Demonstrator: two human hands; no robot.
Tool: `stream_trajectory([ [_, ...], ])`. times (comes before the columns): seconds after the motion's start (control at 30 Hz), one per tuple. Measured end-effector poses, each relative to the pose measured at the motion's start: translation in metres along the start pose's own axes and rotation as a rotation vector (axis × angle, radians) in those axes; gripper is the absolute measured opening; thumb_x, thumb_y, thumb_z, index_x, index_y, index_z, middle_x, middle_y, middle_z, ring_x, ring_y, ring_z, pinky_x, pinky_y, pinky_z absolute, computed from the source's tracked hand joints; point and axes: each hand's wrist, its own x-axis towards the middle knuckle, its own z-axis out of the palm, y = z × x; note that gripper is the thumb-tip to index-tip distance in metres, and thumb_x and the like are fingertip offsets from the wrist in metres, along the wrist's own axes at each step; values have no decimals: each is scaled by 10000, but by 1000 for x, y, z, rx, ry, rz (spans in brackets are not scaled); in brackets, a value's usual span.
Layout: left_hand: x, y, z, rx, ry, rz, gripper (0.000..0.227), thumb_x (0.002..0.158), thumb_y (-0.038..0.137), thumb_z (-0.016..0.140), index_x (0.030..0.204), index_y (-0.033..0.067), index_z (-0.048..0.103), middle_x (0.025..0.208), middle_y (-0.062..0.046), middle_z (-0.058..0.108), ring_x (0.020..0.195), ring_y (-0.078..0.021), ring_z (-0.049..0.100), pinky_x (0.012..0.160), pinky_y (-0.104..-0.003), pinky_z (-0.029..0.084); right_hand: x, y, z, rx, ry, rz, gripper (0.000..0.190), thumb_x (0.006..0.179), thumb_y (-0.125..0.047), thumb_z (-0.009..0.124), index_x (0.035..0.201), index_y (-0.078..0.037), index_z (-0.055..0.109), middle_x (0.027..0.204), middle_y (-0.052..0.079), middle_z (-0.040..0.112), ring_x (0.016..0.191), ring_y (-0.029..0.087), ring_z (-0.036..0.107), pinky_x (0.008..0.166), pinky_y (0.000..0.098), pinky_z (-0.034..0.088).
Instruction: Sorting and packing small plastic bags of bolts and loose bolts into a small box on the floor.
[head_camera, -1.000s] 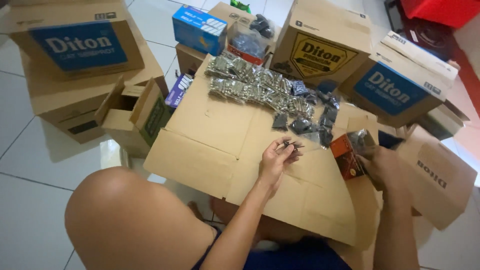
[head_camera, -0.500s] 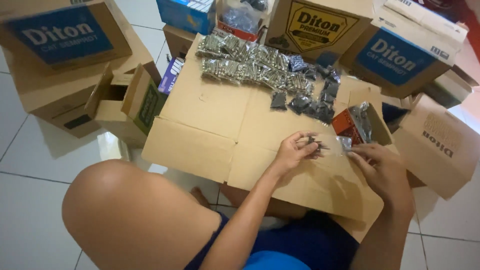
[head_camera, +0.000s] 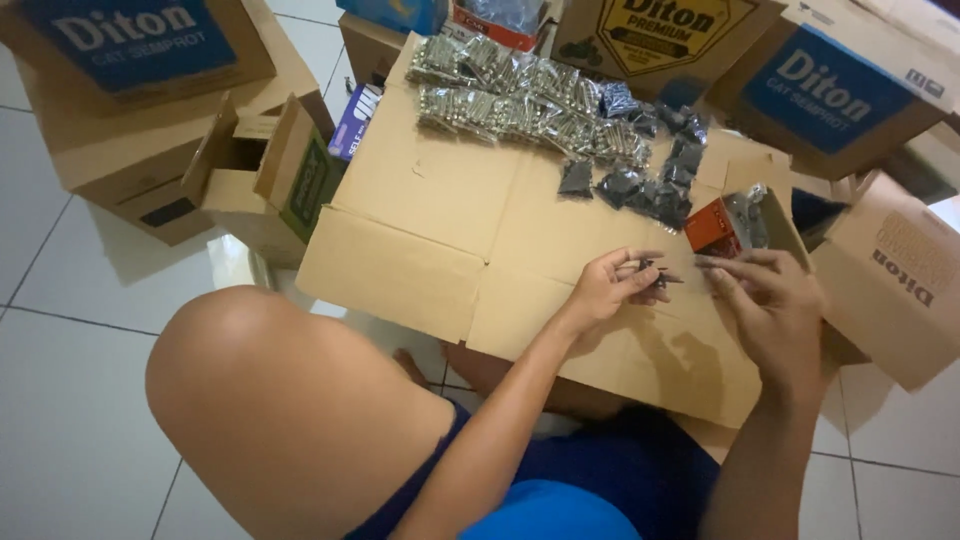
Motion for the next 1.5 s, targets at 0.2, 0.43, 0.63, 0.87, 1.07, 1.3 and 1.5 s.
stream_trajectory([
  [0.2,-12,16,11,-181,30,17,404,1038,132,638,1404,-14,554,1129,-130,725,894,-161,690,804,-255,547,2,2,14,326,-278,189,393,1050,-137,362,1292,99,562,1268,160,605,943,206,511,827,300,432],
  [0.43,-12,12,10,-149,82,0,393,1031,105,623,1400,-21,578,1160,-131,715,905,-185,710,835,-273,586,-5,-4,25,-12,38,-191,91,963,32,743,1045,68,760,1193,180,598,901,238,587,737,308,502],
  [0.63,-10,8,6,-226,81,20,366,1015,100,653,1351,-35,597,1117,-118,726,902,-180,719,831,-274,589,-8,-5,22,5,-20,-180,116,949,-10,731,1042,55,756,1286,165,646,1026,257,621,790,316,501],
  [0.87,8,23,-8,-393,302,148,343,951,14,686,1285,-39,627,1069,-146,735,836,-182,729,783,-279,631,1,4,6,194,145,-64,266,1065,77,613,1332,75,613,1309,187,612,1004,255,603,883,341,513],
  [1.07,7,102,-38,-470,241,597,198,1019,151,651,1171,29,684,976,-103,754,787,-127,716,716,-212,611,53,-1,-28,-200,-185,605,391,1005,-77,505,1347,-102,693,1037,131,715,625,248,537,478,394,439],
  [1.3,-7,121,-48,-537,368,708,348,1046,141,654,1376,64,574,1300,-102,691,967,-166,723,814,-256,599,91,60,0,-448,-465,427,212,965,-91,528,1015,14,705,722,174,681,532,328,577,547,451,481],
  [1.5,-8,121,-30,-535,410,674,344,975,190,733,1284,78,629,1108,-77,758,862,-143,707,745,-244,607,92,42,15,-7,-314,678,316,1000,-120,521,1053,170,634,1065,246,667,877,308,602,748,430,486],
])
